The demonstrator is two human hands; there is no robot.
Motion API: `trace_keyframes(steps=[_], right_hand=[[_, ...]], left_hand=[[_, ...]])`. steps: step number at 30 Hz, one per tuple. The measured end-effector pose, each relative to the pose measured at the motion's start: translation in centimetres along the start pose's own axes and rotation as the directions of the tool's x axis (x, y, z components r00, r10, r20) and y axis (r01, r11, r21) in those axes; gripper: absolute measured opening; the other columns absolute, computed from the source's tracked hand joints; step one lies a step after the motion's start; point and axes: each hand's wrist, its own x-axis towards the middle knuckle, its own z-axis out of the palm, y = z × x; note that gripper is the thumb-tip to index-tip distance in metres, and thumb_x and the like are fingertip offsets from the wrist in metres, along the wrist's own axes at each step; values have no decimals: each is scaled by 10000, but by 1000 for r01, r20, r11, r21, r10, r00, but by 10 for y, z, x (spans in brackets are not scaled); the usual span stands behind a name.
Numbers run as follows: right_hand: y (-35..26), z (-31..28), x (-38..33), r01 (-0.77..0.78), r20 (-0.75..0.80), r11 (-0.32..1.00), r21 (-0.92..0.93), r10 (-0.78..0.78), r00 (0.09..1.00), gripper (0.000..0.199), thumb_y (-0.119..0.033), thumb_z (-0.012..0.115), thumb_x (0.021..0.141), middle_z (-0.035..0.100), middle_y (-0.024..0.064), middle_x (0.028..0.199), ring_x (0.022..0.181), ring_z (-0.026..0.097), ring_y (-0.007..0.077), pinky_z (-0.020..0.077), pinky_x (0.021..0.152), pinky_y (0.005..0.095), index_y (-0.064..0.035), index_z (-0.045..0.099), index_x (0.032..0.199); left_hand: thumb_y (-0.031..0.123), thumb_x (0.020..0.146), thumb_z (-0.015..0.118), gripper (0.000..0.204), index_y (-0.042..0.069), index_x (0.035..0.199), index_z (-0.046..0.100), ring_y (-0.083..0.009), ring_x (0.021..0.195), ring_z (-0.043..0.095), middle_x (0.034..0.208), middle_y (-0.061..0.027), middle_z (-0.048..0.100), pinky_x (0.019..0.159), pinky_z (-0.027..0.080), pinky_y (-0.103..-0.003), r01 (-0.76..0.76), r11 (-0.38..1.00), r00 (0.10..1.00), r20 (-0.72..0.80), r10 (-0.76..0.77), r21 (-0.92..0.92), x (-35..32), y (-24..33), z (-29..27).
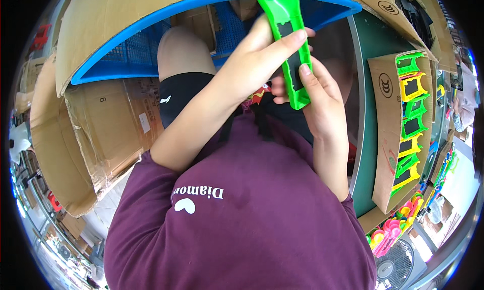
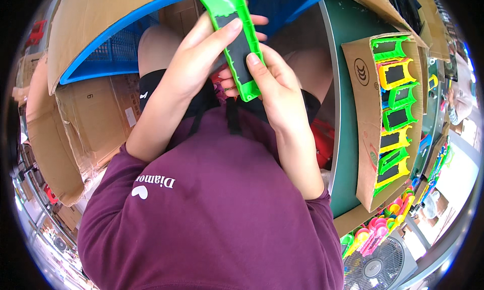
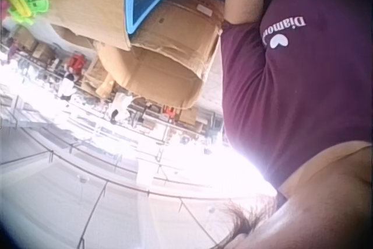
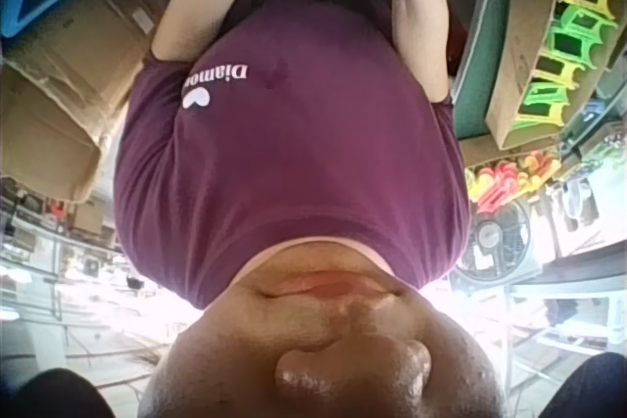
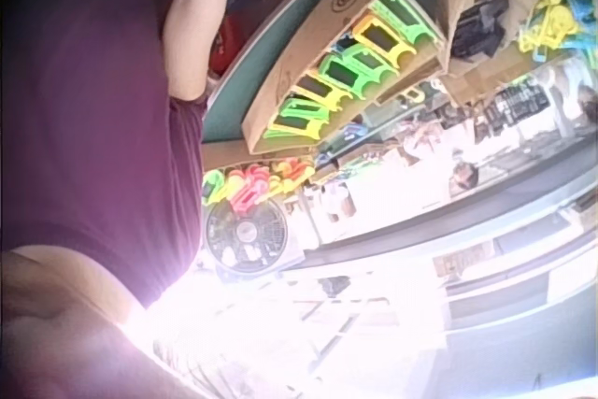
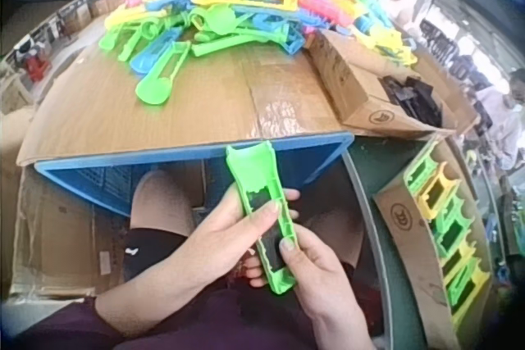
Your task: Assembling plastic solar-powered flashlights by inserting black solar panels into various colored plastic housings.
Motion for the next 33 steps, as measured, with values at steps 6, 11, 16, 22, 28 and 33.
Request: trace_keyframes(steps=[6, 11, 16, 22, 28, 33], right_hand=[[6, -10, 2, -69, 156, 989, -131, 89, 984, 223, -133, 447, 882, 589, 112, 804, 702, 598, 172, 507, 632, 281, 31, 445, 1034], [23, -7, -6, 103, -129, 949, -296, -147, 981, 358, -72, 510, 841, 569, 84, 835, 584, 558, 89, 473, 442, 212, 17, 414, 1174], [32, -6, -13, 380, -84, 694, -612, -535, 841, 415, -106, 540, 834, 548, 91, 686, 531, 516, 78, 414, 443, 227, 31, 379, 1191], [-21, -32, -51, 97, -198, 584, -806, -420, 886, 224, -218, 489, 841, 524, 191, 733, 706, 543, 346, 431, 607, 390, 5, 505, 857], [-83, -110, -141, -360, -665, 566, -742, -691, 283, 266, -242, 440, 858, 510, 167, 685, 655, 506, 304, 393, 619, 384, 14, 505, 822], [-91, -159, -155, -717, -721, 374, -588, -645, 254, 447, -302, 497, 813, 578, 212, 793, 775, 567, 346, 423, 705, 393, 44, 470, 1095]], left_hand=[[149, 872, 383, 326, -19, 1151, 359, -174, 755, 537, 889, -136, 542, 669, 454, -266, -66, 988, 998, -24, 64, -143, 5, -7, 16], [121, 852, 385, 347, -32, 1159, 330, -189, 756, 512, 872, -137, 512, 693, 434, -284, -95, 980, 992, -97, 79, -173, 4, -15, 34], [110, 842, 358, 275, -13, 1087, 341, -192, 732, 460, 814, -141, 455, 699, 405, -326, -147, 982, 989, -17, 146, -116, 1, -15, 43], [212, 879, 363, 420, -26, 1214, 281, -240, 995, 497, 1130, -198, 459, 895, 359, -343, -32, 994, 958, 279, 61, -106, 9, -16, 67], [251, 860, 380, 371, -13, 1122, 391, -196, 997, 477, 1112, -135, 473, 895, 330, -315, -96, 995, 937, 339, 81, 29, 21, -24, 51], [86, 843, 429, 246, -1, 1073, 420, -148, 923, 492, 1053, -101, 489, 839, 373, -272, 12, 1000, 908, 418, -13, 5, 14, -22, 53]])
